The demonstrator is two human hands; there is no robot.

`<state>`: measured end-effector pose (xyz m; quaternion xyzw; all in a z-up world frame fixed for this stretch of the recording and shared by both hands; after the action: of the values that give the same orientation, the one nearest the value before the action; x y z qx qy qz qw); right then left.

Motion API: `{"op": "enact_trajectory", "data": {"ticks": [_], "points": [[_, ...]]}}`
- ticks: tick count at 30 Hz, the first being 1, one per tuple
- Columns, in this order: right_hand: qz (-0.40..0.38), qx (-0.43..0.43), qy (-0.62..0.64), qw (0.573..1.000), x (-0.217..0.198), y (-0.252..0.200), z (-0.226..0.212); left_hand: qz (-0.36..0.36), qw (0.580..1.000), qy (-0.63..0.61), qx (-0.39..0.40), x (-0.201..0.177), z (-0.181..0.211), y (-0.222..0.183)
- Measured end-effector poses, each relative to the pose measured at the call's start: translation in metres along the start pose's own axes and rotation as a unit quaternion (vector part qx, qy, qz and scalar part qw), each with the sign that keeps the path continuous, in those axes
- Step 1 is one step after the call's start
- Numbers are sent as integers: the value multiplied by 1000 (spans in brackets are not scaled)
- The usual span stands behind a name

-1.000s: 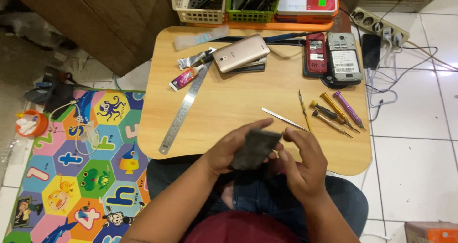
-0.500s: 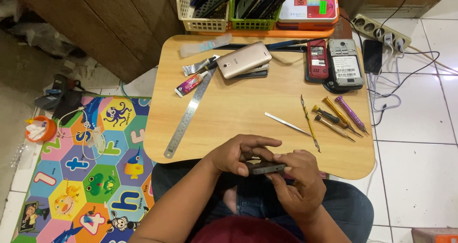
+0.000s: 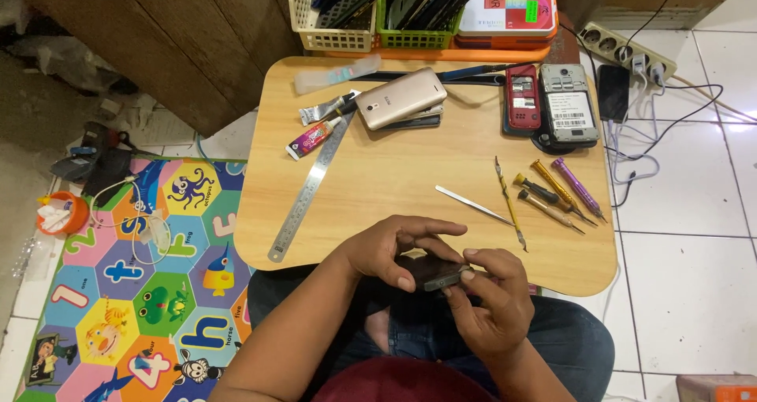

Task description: Prying open the casing of a black electronic device using a small hand tool on a repair bench.

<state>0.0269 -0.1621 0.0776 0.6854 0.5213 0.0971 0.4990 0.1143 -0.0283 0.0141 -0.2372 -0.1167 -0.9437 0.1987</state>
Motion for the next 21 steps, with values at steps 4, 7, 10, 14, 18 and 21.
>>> {"op": "enact_trajectory", "data": {"ticks": [4,7,10,14,18,21], "points": [[-16,-5,-4,1000,2,-6,0,-7,999,37,5,4,9,4],[-2,-31,-12,999,-1,0,-10,3,998,58,-3,4,9,4],[-20,-46,-21,999,-1,-1,-10,3,997,75,-6,3,9,5],[-32,-56,-29,997,-1,-1,-11,-4,995,98,-9,5,9,5],[-27,-78,-12,997,0,7,-17,-59,997,47,17,6,3,6],[-36,-77,13,996,-1,15,-29,-92,996,11,-19,-2,-17,1]]}}
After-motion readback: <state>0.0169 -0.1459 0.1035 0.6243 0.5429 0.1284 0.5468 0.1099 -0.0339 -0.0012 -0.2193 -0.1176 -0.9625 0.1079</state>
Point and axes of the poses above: each hand's wrist, its own y-axis towards the middle knuckle, its own x-axis out of the palm, z = x × y, the point moved 8 cm from there along y, towards the middle knuckle, and after that the axes turned 6 degrees about -y, right-handed, at the moved point
